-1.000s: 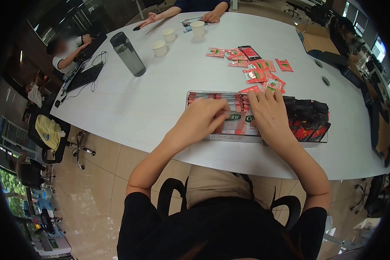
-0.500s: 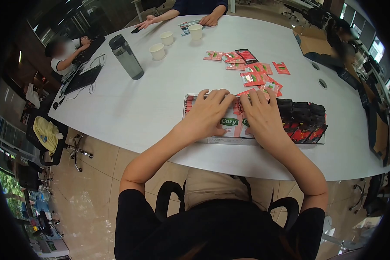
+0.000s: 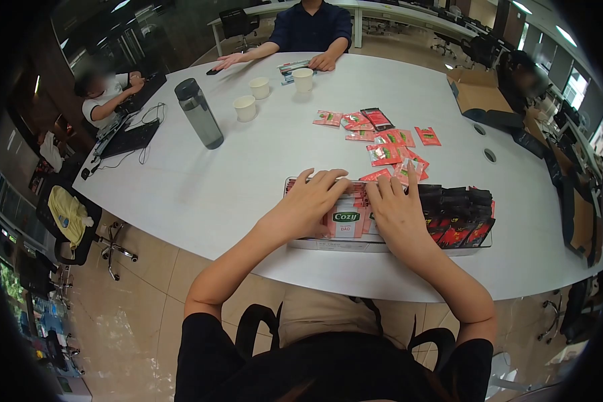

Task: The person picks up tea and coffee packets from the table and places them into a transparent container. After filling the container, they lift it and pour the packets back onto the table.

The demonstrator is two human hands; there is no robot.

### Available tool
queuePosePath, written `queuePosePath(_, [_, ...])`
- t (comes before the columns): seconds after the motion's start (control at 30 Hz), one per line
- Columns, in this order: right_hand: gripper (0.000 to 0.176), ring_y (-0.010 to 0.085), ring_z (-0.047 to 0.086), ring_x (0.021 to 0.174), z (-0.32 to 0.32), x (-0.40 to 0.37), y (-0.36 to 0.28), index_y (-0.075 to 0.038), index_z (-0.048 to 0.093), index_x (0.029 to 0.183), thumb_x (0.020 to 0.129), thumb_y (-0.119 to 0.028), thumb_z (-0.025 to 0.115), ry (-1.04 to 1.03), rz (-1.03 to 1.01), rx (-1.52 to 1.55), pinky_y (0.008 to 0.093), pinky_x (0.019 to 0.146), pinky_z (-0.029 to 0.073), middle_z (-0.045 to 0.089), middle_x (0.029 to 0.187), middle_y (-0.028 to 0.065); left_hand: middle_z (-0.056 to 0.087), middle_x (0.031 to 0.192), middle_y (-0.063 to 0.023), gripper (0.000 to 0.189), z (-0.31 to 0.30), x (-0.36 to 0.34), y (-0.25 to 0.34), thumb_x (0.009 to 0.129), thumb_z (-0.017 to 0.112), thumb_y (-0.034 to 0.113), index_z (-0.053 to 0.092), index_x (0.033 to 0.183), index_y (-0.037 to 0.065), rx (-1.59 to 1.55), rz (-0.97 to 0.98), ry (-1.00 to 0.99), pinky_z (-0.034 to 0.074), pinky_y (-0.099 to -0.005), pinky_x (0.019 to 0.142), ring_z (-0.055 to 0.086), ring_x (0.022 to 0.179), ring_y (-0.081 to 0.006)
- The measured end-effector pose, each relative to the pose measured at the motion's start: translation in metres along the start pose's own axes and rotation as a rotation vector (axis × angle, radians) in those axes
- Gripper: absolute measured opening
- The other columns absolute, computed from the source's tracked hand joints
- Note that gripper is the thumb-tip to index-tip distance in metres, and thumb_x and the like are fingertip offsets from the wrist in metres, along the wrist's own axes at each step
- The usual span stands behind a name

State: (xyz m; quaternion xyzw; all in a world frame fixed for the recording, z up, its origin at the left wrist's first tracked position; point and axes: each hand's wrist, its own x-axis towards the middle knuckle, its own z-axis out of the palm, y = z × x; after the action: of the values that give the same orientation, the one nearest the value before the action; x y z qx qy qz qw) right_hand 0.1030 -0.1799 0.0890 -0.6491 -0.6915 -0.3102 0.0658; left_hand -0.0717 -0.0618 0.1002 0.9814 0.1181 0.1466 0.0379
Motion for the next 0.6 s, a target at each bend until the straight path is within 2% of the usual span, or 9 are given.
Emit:
queuePosePath(0.03, [0.023,0.0229,0.057,0.091,0.000,0.000,0.000,-0.007,0.058,0.101,0.078,-0.010,0.062,-0.005,0.000,0.000,0.0571,0.115,0.018,0.054,0.086,0.0073,0.049,0.127,-0.0082,0.079,-0.002,0.000,-0.001,0.056,0.085,0.014,0.045,0.123,0.008,-0.012,-0.021,-0.027,0.037,-0.0432,0.100,0.050,0.118,-0.0272])
queuePosePath(0.13, [0.032,0.0259,0.054,0.103,-0.007,0.000,0.000,-0.001,0.053,0.113,0.081,-0.006,0.057,-0.148,0.007,0.083,0.0610,0.114,0.015,0.053,0.103,0.0116,0.051,0.122,-0.0067,0.075,0.000,0.002,-0.003,0.057,0.085,0.012,0.046,0.121,0.008,-0.025,-0.036,-0.033,0.038,-0.0433,0.099,0.052,0.115,-0.0260])
queuePosePath(0.23, [0.030,0.0236,0.057,0.097,-0.008,-0.002,0.001,-0.006,0.058,0.105,0.077,-0.009,0.064,-0.045,0.000,0.061,0.0571,0.115,0.018,0.055,0.093,0.0093,0.052,0.119,-0.0062,0.072,0.004,0.003,-0.004,0.057,0.084,0.012,0.046,0.118,0.009,-0.033,-0.030,-0.009,0.039,-0.0432,0.097,0.052,0.114,-0.0260])
queuePosePath(0.37, [0.032,0.0255,0.055,0.104,-0.015,-0.005,0.004,-0.004,0.055,0.107,0.077,-0.006,0.063,-0.052,-0.014,0.110,0.0581,0.114,0.017,0.055,0.102,0.0120,0.051,0.119,-0.0064,0.071,0.000,0.003,-0.002,0.057,0.085,0.014,0.046,0.117,0.009,-0.034,-0.031,-0.032,0.039,-0.0427,0.097,0.052,0.113,-0.0274])
queuePosePath(0.6, [0.033,0.0278,0.052,0.114,-0.032,-0.003,0.009,-0.002,0.053,0.107,0.075,-0.003,0.063,-0.070,0.016,0.276,0.0588,0.114,0.018,0.056,0.112,0.0149,0.051,0.118,-0.0082,0.072,0.000,0.006,0.000,0.061,0.086,0.033,0.045,0.114,0.007,-0.177,-0.048,-0.020,0.038,-0.0419,0.097,0.053,0.110,-0.0293])
